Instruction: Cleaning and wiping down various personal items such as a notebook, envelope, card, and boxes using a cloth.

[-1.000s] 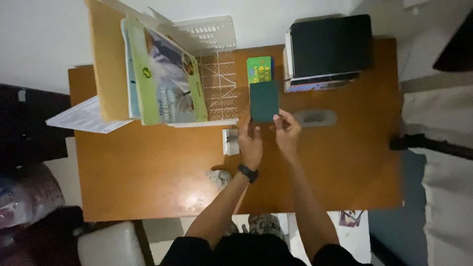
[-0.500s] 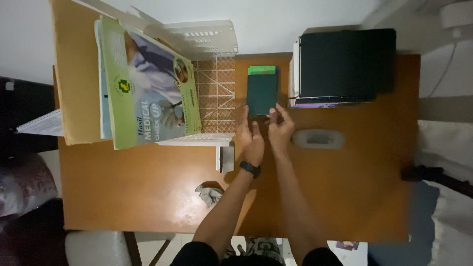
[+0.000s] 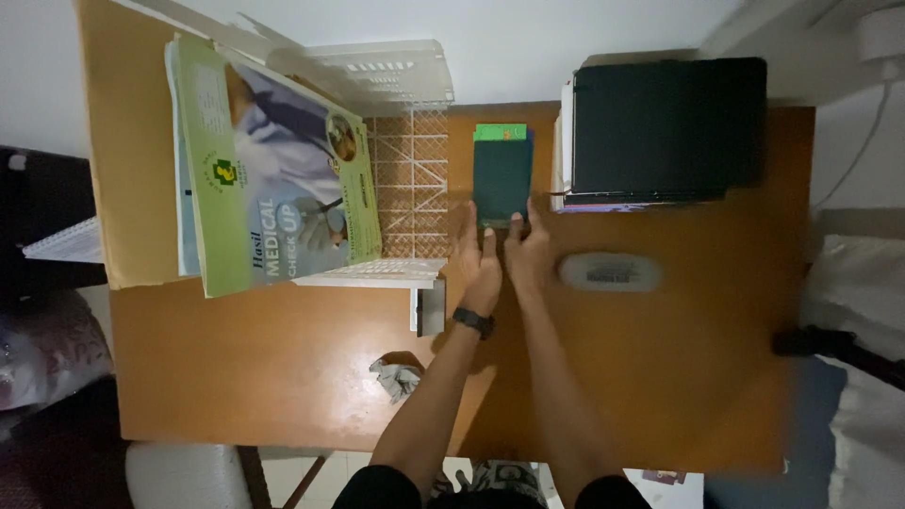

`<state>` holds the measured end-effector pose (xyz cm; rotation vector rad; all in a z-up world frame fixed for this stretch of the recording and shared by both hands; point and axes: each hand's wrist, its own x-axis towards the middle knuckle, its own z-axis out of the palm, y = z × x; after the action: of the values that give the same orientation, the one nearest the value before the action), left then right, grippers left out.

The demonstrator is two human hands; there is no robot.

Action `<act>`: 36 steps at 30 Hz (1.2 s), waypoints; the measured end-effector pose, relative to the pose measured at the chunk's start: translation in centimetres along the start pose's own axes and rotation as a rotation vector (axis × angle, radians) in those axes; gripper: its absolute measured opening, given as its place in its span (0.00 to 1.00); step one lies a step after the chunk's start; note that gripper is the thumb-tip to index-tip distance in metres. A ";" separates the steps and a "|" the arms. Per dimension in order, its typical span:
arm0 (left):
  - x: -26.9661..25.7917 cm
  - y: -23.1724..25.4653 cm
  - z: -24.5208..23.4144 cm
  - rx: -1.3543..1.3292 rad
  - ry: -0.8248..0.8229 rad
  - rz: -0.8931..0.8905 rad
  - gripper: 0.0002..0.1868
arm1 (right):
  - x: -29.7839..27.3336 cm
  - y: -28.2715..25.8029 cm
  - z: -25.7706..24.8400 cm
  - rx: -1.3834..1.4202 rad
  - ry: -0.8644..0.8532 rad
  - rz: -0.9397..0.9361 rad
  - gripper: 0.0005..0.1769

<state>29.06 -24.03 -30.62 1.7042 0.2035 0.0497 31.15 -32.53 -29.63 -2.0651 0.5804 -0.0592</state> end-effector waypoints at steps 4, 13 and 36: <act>-0.1 1.4 -0.4 0.111 0.001 -0.078 0.33 | 0.0 -0.3 -0.3 -0.001 -0.044 0.051 0.27; 0.2 -1.0 0.1 0.291 0.082 0.034 0.34 | 0.4 1.2 0.4 0.017 -0.031 -0.008 0.27; -32.7 8.2 -21.1 0.155 -0.555 0.150 0.18 | -39.5 8.2 -12.4 0.080 0.029 -0.046 0.17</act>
<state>-5.39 -9.85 -16.69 1.8174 -0.3416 -0.3325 -10.28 -29.11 -22.29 -2.0030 0.5396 -0.1377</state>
